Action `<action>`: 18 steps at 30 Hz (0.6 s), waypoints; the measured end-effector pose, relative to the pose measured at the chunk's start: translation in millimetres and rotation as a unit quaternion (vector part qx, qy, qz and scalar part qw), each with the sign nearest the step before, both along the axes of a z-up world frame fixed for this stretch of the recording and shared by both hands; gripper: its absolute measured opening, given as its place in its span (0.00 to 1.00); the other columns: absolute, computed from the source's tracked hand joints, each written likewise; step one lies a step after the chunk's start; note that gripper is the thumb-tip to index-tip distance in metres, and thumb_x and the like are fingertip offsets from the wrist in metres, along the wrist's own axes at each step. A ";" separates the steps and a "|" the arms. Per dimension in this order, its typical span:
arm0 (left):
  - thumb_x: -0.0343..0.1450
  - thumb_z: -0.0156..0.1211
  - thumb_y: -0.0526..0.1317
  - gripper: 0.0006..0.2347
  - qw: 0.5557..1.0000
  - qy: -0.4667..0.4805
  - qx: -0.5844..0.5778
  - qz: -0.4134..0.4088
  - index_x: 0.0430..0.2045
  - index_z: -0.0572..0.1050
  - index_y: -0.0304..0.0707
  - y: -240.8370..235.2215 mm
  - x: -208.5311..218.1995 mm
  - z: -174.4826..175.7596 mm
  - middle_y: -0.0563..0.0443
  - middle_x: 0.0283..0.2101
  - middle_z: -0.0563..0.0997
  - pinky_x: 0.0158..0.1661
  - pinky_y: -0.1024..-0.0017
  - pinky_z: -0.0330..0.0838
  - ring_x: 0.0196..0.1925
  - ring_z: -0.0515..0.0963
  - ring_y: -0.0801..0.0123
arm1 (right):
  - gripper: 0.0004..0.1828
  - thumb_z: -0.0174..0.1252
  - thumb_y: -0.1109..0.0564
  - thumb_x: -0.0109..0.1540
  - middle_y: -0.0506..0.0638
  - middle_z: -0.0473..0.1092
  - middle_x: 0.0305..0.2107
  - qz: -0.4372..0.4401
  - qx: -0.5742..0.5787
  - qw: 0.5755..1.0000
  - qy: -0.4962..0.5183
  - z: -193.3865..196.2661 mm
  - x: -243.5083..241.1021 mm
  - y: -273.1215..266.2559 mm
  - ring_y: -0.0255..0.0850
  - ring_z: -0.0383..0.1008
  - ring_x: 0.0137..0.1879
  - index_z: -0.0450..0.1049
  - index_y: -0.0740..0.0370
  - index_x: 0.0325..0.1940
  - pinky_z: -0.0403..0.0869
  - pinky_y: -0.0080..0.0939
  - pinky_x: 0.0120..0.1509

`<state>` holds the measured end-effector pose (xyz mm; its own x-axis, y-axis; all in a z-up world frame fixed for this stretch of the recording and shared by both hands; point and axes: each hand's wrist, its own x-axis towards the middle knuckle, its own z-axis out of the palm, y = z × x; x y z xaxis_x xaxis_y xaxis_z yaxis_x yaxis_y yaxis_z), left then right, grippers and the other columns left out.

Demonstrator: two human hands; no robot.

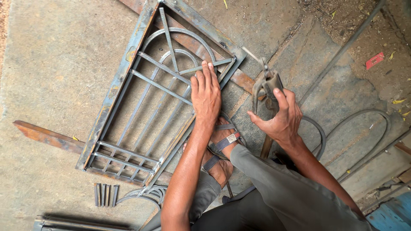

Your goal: The person assembles and welds a decorative metal frame, positioning small curved pieces within the rectangular structure, securing them with a welding tool, and using a hammer to adjust the fit.

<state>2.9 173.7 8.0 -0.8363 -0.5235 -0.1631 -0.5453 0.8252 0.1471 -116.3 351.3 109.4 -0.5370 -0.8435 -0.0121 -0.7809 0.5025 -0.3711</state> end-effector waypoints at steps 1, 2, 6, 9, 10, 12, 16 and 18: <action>0.75 0.47 0.36 0.24 1.000 -0.011 0.009 0.000 0.66 0.66 0.20 2.0 0.6 -1.0 0.31 0.70 0.67 0.66 0.57 0.60 0.68 0.69 0.48 | 0.60 0.80 0.44 0.52 0.65 0.64 0.53 0.001 -0.002 1.000 -0.001 -1.0 0.7 -0.8 0.58 0.73 0.50 0.46 0.53 0.75 0.72 0.58 0.47; 0.75 0.47 0.36 0.24 1.000 -0.013 0.008 0.001 0.66 0.66 0.20 4.6 1.1 -2.3 0.31 0.70 0.67 0.66 0.57 0.60 0.68 0.69 0.48 | 0.58 0.79 0.48 0.53 0.66 0.62 0.55 0.012 -0.006 1.000 0.027 -2.0 2.7 -0.3 0.61 0.70 0.54 0.46 0.51 0.75 0.70 0.62 0.53; 0.74 0.46 0.35 0.23 0.999 0.002 0.003 0.032 0.66 0.65 0.21 12.6 -0.4 -6.6 0.31 0.72 0.64 0.68 0.57 0.59 0.71 0.67 0.47 | 0.54 0.76 0.51 0.57 0.69 0.59 0.59 0.020 0.006 0.997 0.072 -13.1 7.4 7.2 0.61 0.63 0.61 0.45 0.48 0.75 0.61 0.67 0.63; 0.74 0.47 0.34 0.23 0.999 -0.011 -0.006 0.039 0.66 0.65 0.22 15.9 -1.8 -6.0 0.31 0.72 0.63 0.68 0.57 0.59 0.72 0.66 0.48 | 0.54 0.76 0.52 0.59 0.67 0.57 0.60 0.036 0.017 0.995 0.093 -22.2 3.3 16.2 0.62 0.61 0.64 0.44 0.46 0.76 0.58 0.69 0.66; 0.74 0.47 0.34 0.23 0.999 -0.024 -0.011 0.035 0.66 0.65 0.22 15.9 -2.0 -5.3 0.31 0.72 0.64 0.68 0.57 0.59 0.72 0.66 0.47 | 0.54 0.76 0.52 0.59 0.67 0.57 0.60 0.037 0.015 0.995 0.091 -23.9 2.8 18.7 0.62 0.61 0.64 0.44 0.46 0.76 0.58 0.69 0.66; 0.74 0.47 0.34 0.23 0.999 -0.019 -0.008 0.040 0.66 0.65 0.22 15.6 -2.7 -3.9 0.31 0.72 0.64 0.68 0.57 0.59 0.72 0.66 0.47 | 0.53 0.75 0.53 0.60 0.66 0.58 0.59 0.040 0.023 0.994 0.094 -26.7 2.5 22.2 0.61 0.61 0.64 0.45 0.47 0.77 0.58 0.68 0.67; 0.74 0.47 0.35 0.23 0.999 -0.012 0.006 0.044 0.66 0.65 0.21 14.3 -2.8 -2.1 0.31 0.72 0.64 0.68 0.57 0.59 0.72 0.66 0.47 | 0.53 0.74 0.52 0.59 0.67 0.58 0.58 0.044 0.042 0.995 0.075 -33.1 -0.8 24.8 0.62 0.61 0.64 0.45 0.47 0.77 0.58 0.67 0.65; 0.74 0.48 0.35 0.23 0.999 -0.020 -0.004 0.042 0.65 0.65 0.22 12.4 -3.9 -0.6 0.31 0.72 0.63 0.67 0.57 0.59 0.72 0.67 0.48 | 0.53 0.75 0.51 0.59 0.67 0.58 0.59 0.029 0.004 0.997 0.075 -32.9 -1.8 25.0 0.62 0.61 0.64 0.44 0.47 0.77 0.58 0.67 0.65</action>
<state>-1.0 186.0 7.4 -0.7824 -0.5927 -0.1915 -0.6177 0.7776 0.1171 -118.1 376.3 76.5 -0.4830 -0.8737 0.0578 -0.8554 0.4567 -0.2445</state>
